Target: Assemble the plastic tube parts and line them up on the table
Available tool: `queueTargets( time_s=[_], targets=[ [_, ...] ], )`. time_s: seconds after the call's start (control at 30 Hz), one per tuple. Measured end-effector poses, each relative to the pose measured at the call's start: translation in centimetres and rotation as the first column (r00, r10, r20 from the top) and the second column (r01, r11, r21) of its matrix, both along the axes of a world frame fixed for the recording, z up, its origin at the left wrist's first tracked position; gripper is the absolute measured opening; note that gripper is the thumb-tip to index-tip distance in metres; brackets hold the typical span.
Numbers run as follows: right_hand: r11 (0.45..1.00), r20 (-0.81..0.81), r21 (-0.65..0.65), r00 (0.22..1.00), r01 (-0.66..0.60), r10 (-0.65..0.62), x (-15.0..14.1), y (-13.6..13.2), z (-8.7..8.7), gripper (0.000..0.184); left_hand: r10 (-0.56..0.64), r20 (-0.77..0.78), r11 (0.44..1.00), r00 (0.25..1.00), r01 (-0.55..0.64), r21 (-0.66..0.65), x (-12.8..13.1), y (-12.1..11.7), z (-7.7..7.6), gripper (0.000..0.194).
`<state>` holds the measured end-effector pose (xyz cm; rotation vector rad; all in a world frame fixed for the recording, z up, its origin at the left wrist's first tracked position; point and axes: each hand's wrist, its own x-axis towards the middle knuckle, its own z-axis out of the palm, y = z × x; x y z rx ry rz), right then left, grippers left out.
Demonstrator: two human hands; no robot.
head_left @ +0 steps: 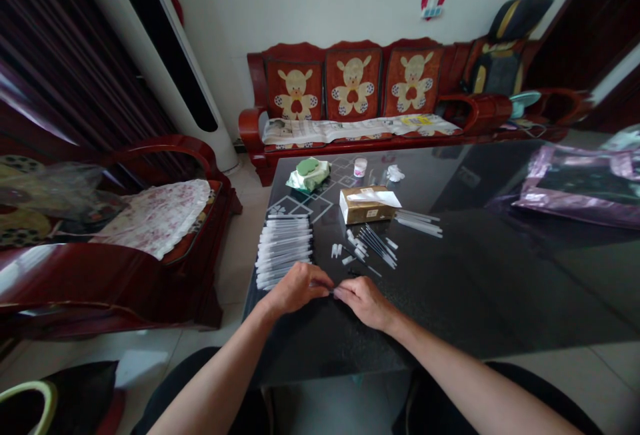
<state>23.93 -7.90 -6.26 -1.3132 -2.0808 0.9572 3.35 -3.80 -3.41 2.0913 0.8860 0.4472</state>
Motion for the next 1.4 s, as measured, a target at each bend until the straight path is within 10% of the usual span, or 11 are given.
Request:
queueTargets(
  time_s=[0.3,0.53,0.87,1.4],
  targets=[
    [0.953,-0.232,-0.301,0.967,0.029,-0.103,1.7,1.2,0.2,0.046,0.096,-0.066,0.995,0.993,-0.095,0.019,-1.2,0.4,0.3,0.017],
    [0.976,-0.169,-0.216,0.983,0.035,-0.072,1.9,1.2,0.5,0.013,0.142,-0.170,0.990,0.975,-0.138,0.039,-2.0,0.4,0.1,0.016],
    [1.000,-0.003,-0.020,1.000,0.014,-0.014,1.2,0.7,0.9,0.015,0.236,-0.289,0.967,0.928,-0.193,0.169,-0.8,-1.1,-1.2,0.010],
    [0.906,-0.057,0.165,0.921,0.390,-0.386,8.2,3.2,2.3,0.025,0.363,-0.463,0.927,0.809,-0.263,0.268,-1.4,-0.7,-0.1,0.018]
  ],
)
